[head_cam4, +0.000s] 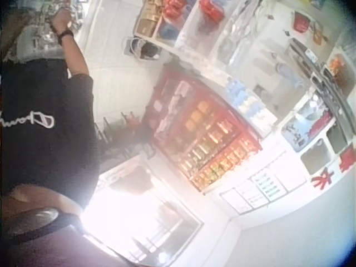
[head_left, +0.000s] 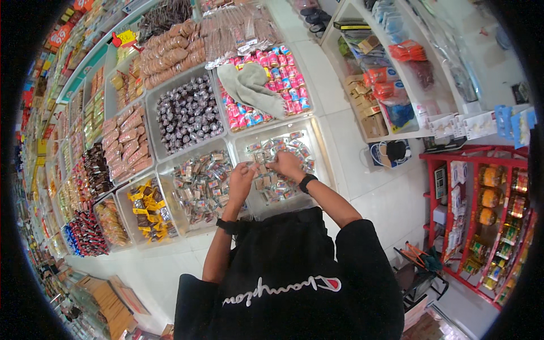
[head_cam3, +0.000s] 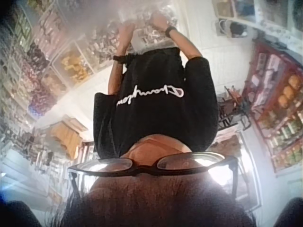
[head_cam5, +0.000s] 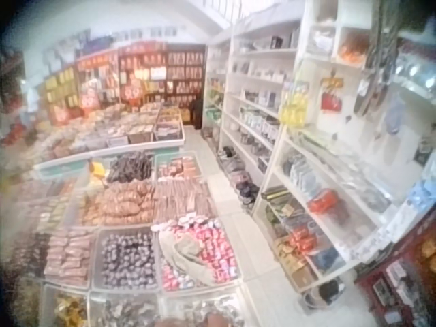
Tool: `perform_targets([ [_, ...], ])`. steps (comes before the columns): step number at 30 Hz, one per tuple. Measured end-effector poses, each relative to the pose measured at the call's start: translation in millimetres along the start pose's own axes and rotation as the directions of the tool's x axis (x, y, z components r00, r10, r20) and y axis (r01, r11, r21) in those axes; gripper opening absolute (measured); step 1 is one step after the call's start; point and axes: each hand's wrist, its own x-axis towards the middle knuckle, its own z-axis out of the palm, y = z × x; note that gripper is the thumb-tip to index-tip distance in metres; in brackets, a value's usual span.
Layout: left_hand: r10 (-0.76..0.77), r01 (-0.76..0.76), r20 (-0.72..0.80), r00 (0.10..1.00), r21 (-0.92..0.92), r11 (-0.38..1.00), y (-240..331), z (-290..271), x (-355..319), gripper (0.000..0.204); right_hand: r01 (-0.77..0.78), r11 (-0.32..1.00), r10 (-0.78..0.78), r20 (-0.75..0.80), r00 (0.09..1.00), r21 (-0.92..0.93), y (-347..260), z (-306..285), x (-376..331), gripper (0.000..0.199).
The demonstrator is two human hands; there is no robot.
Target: Organize candies in bins within a supermarket produce or snack section.
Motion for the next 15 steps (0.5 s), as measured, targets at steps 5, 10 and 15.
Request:
perform_targets([
  [5, -0.049, 0.035, 0.034, 0.998, 0.322, 0.946, 15, 20, -1, 0.042, -0.087, 0.99, 0.081, 0.055, 0.995, 0.107, 10, -40, -14, 0.044],
  [10, -0.009, -0.065, 0.131, 0.991, 0.549, 0.834, 1, 39, 2, 0.034, -0.083, 0.965, 0.061, 0.095, 0.994, 0.25, 41, -55, -28, 0.038],
  [15, 0.23, -0.207, 0.046, 0.972, 0.631, 0.748, 34, 20, -26, 0.029, 0.037, 0.916, -0.009, -0.072, 0.997, 0.4, 42, -88, -73, 0.031],
])
